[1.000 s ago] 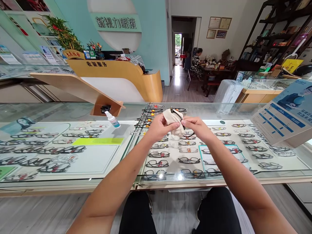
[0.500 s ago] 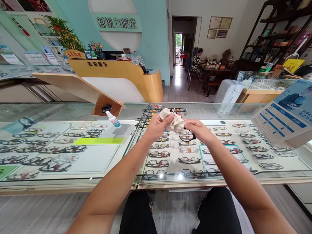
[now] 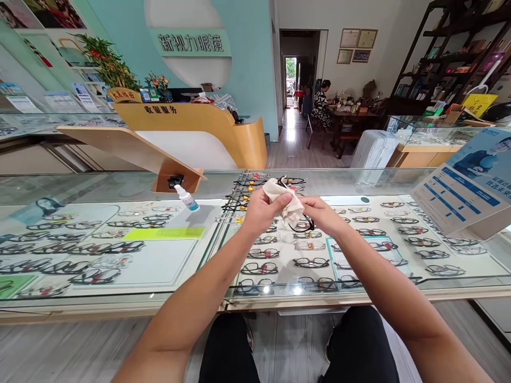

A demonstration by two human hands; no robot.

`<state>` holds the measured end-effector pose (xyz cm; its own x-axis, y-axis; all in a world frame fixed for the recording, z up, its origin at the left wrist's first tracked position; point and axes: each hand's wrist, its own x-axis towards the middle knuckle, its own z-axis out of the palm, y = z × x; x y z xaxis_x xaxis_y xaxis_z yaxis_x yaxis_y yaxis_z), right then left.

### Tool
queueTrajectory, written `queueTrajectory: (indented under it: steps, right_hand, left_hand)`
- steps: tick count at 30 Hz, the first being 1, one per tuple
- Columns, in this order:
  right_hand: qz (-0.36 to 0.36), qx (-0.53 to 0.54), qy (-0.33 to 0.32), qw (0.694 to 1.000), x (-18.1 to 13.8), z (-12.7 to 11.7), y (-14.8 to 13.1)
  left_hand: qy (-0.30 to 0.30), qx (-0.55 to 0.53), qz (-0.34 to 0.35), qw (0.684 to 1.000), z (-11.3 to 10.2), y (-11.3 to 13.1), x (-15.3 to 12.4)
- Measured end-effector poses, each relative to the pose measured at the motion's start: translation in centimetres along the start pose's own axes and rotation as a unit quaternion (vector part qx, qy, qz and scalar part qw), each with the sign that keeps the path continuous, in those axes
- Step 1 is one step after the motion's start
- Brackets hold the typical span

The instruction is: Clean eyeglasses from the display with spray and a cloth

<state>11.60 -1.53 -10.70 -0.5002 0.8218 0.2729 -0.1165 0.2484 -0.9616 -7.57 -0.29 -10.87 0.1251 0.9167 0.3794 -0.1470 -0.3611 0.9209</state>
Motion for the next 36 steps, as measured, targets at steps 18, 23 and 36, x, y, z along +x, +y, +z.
queueTrajectory:
  steps: [18,23,36]
  right_hand:
    - [0.005,0.016,0.014,1.000,0.0,0.6,0.4]
    - [-0.021,0.006,0.030,0.999,0.1,0.0,0.6]
    - [-0.006,0.063,0.165,0.984,-0.1,-2.2,-1.5]
  left_hand:
    - [0.018,-0.002,0.015,1.000,0.1,-0.2,-0.2]
    - [-0.006,-0.053,-0.014,0.998,-0.7,-1.0,0.9]
    - [0.021,-0.148,-0.033,0.988,-2.1,0.7,2.1]
